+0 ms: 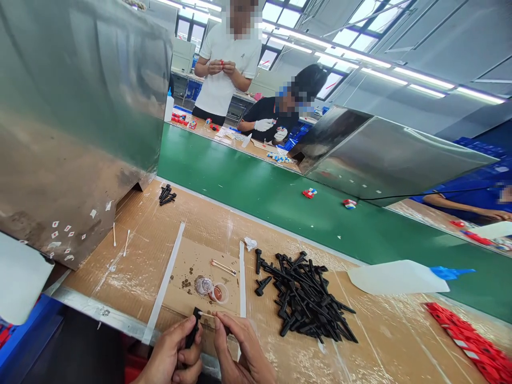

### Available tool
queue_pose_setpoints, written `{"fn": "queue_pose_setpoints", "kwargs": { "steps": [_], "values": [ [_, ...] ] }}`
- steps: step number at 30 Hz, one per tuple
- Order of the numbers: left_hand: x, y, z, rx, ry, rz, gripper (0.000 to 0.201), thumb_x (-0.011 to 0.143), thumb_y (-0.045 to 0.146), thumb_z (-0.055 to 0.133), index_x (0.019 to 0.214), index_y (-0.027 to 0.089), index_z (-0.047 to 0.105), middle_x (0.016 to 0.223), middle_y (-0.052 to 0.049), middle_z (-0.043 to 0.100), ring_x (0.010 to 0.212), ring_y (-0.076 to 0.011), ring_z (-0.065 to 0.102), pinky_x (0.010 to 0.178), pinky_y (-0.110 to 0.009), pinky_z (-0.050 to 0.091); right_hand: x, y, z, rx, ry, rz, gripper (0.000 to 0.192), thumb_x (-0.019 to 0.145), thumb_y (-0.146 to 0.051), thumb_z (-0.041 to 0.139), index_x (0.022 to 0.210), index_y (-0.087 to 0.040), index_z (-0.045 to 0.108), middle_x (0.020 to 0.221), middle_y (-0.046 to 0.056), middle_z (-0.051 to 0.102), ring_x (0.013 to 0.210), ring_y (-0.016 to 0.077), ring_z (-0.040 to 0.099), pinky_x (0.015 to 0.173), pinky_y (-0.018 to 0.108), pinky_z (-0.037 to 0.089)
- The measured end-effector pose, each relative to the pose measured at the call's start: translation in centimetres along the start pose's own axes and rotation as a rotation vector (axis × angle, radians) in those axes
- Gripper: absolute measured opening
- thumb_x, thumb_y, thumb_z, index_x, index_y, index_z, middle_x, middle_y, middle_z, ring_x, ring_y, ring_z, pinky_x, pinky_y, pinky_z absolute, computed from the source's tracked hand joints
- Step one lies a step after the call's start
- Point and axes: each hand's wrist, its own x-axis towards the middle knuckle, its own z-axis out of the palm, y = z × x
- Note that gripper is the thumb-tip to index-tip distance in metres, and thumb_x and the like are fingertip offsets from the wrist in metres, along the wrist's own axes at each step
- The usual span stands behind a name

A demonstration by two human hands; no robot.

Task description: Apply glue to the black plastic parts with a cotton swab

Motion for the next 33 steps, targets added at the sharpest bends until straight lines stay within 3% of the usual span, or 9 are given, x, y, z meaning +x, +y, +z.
{"fn": "queue_pose_setpoints", "kwargs": {
  "steps": [5, 15, 18, 22, 25, 29, 33],
  "values": [
    [-0.2, 0.4, 0.3, 0.027, -0.012, -0.006, 0.056, 0.065, 0.069, 0.074, 0.074, 0.021, 0.048, 0.042, 0.014, 0.028, 0.029, -0.0005, 0.015, 0.034, -0.018, 0.005, 0.1, -0.5, 0.5, -0.044, 0.043, -0.016, 0.026, 0.083, -0.007, 0.065, 0.102, -0.024, 0.071, 0.083, 0.000, 0.073, 0.074, 0.0141, 0.068, 0.070, 0.026, 0.053],
    [-0.1, 0.6, 0.9, 0.044, 0.015, 0.001, 0.060, 0.057, 0.071, 0.076, 0.070, 0.020, 0.047, 0.038, 0.015, 0.026, 0.026, 0.0004, 0.013, 0.032, -0.018, 0.001, 0.4, 0.2, -0.6, -0.041, -0.083, -0.111, 0.041, 0.076, 0.001, 0.067, 0.109, -0.023, 0.069, 0.085, 0.001, 0.074, 0.074, 0.0150, 0.070, 0.066, 0.024, 0.058],
    [-0.3, 0.7, 0.7, 0.050, -0.009, -0.005, 0.059, 0.061, 0.071, 0.074, 0.072, 0.020, 0.047, 0.040, 0.015, 0.027, 0.028, 0.0003, 0.013, 0.033, -0.017, 0.003, 0.0, 0.5, -0.5, 0.034, -0.034, 0.005, 0.031, 0.077, -0.005, 0.069, 0.102, -0.024, 0.072, 0.083, 0.001, 0.075, 0.072, 0.0150, 0.071, 0.066, 0.024, 0.059],
    [-0.3, 0.6, 0.1, 0.040, -0.046, 0.001, 0.057, 0.065, 0.070, 0.072, 0.074, 0.021, 0.047, 0.042, 0.014, 0.027, 0.029, 0.0000, 0.014, 0.034, -0.017, 0.004, -0.1, 1.0, -0.6, 0.131, 0.091, 0.319, 0.011, 0.081, -0.020, 0.071, 0.091, -0.021, 0.074, 0.083, 0.004, 0.076, 0.071, 0.0157, 0.072, 0.067, 0.023, 0.060],
    [-0.2, 0.4, -0.2, 0.036, -0.073, 0.003, 0.055, 0.066, 0.069, 0.072, 0.074, 0.021, 0.047, 0.043, 0.014, 0.027, 0.029, -0.0003, 0.014, 0.033, -0.017, 0.005, 0.3, 1.8, -1.0, 0.126, 0.146, 0.496, 0.018, 0.079, -0.031, 0.074, 0.089, -0.016, 0.075, 0.086, 0.008, 0.077, 0.075, 0.0188, 0.074, 0.072, 0.024, 0.062],
    [-0.2, 0.4, -0.4, 0.038, -0.091, -0.003, 0.054, 0.067, 0.068, 0.072, 0.074, 0.021, 0.047, 0.043, 0.014, 0.027, 0.029, -0.0006, 0.015, 0.034, -0.018, 0.006, 0.7, 2.9, -1.1, 0.024, 0.161, 0.563, 0.031, 0.077, -0.041, 0.074, 0.093, -0.014, 0.075, 0.093, 0.010, 0.077, 0.082, 0.0206, 0.074, 0.080, 0.028, 0.061],
    [-0.4, 0.5, -0.4, 0.045, -0.096, 0.002, 0.053, 0.069, 0.067, 0.072, 0.075, 0.021, 0.047, 0.044, 0.014, 0.028, 0.030, -0.0009, 0.016, 0.034, -0.018, 0.007, 0.4, 3.7, -0.8, -0.128, 0.078, 0.493, 0.034, 0.082, -0.046, 0.068, 0.094, -0.015, 0.075, 0.094, 0.009, 0.077, 0.084, 0.0205, 0.072, 0.081, 0.029, 0.057]
  ]
}}
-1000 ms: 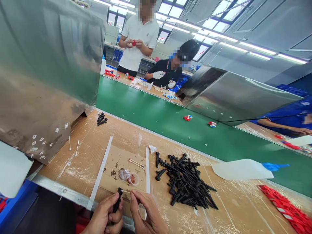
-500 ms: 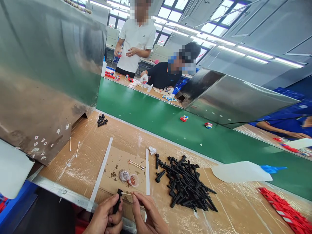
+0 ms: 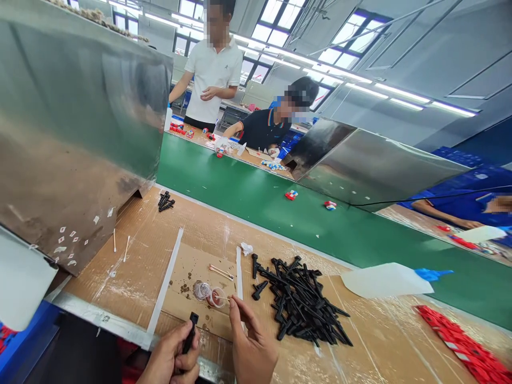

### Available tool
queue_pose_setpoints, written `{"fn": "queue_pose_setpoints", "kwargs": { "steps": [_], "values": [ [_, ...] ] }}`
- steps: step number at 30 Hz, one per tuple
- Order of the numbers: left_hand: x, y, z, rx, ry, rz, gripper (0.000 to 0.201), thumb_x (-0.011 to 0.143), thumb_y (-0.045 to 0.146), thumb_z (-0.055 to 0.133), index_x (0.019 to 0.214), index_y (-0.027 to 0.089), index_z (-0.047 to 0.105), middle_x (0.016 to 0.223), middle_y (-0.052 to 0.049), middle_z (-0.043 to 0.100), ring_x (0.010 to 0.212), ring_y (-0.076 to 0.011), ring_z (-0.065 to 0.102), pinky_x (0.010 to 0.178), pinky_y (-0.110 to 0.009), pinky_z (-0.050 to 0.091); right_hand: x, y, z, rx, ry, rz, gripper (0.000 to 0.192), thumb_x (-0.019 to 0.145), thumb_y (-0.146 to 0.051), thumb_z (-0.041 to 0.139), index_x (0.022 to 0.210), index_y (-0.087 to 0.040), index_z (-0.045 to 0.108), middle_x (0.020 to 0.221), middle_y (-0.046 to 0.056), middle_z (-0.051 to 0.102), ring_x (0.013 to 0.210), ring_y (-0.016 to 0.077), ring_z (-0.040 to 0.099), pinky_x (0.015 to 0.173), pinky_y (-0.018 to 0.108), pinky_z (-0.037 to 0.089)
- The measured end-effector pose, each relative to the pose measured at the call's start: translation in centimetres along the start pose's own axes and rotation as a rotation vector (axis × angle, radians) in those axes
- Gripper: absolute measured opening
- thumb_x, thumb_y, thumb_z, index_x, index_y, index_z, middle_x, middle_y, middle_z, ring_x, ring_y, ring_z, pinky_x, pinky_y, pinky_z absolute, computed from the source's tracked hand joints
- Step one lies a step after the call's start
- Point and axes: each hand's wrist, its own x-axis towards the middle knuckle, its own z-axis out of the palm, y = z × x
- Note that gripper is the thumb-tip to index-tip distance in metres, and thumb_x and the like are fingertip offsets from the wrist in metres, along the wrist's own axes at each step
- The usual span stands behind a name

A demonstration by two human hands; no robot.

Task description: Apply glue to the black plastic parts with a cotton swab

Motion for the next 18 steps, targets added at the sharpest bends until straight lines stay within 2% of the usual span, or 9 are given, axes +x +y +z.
{"fn": "queue_pose_setpoints", "kwargs": {
  "steps": [6, 9, 11, 13, 18],
  "values": [
    [-0.3, 0.0, -0.1, 0.052, -0.020, 0.016, 0.053, 0.070, 0.068, 0.069, 0.076, 0.021, 0.047, 0.045, 0.014, 0.027, 0.031, -0.0014, 0.015, 0.036, -0.019, 0.005, 0.2, 0.3, 0.0, -0.095, -0.029, -0.256, 0.024, 0.087, -0.037, 0.066, 0.100, -0.018, 0.074, 0.095, 0.007, 0.074, 0.077, 0.0165, 0.065, 0.074, 0.026, 0.051],
    [-0.6, 0.2, 0.3, 0.095, -0.032, 0.038, 0.053, 0.070, 0.068, 0.070, 0.075, 0.019, 0.050, 0.044, 0.014, 0.026, 0.033, -0.0017, 0.012, 0.038, -0.020, 0.004, -0.1, -0.4, -0.5, -0.100, 0.041, -0.265, 0.024, 0.087, -0.036, 0.066, 0.101, -0.018, 0.073, 0.097, 0.009, 0.073, 0.075, 0.0166, 0.062, 0.075, 0.029, 0.050],
    [-0.9, 0.2, 0.6, 0.109, -0.042, 0.058, 0.053, 0.070, 0.067, 0.071, 0.073, 0.018, 0.051, 0.042, 0.014, 0.027, 0.034, -0.0023, 0.010, 0.040, -0.020, 0.006, -0.9, -1.0, -0.9, -0.016, 0.054, -0.201, 0.023, 0.085, -0.035, 0.067, 0.099, -0.018, 0.074, 0.096, 0.009, 0.074, 0.078, 0.0176, 0.064, 0.076, 0.030, 0.051],
    [-1.2, 0.2, 1.0, 0.108, -0.062, 0.063, 0.052, 0.071, 0.066, 0.071, 0.072, 0.018, 0.052, 0.040, 0.014, 0.027, 0.035, -0.0031, 0.009, 0.042, -0.020, 0.007, -2.0, -1.7, -1.0, 0.146, -0.002, -0.080, 0.022, 0.084, -0.038, 0.069, 0.093, -0.019, 0.076, 0.093, 0.009, 0.075, 0.085, 0.0195, 0.067, 0.080, 0.030, 0.052],
    [-2.0, 0.1, 2.3, 0.136, -0.107, 0.038, 0.053, 0.069, 0.067, 0.071, 0.066, 0.019, 0.051, 0.039, 0.013, 0.028, 0.036, -0.0052, 0.010, 0.042, -0.021, 0.006, -4.8, -2.9, -0.5, 0.609, -0.315, 0.383, 0.036, 0.073, -0.053, 0.077, 0.092, -0.023, 0.078, 0.092, 0.008, 0.078, 0.081, 0.0203, 0.073, 0.067, 0.024, 0.057]
  ]
}}
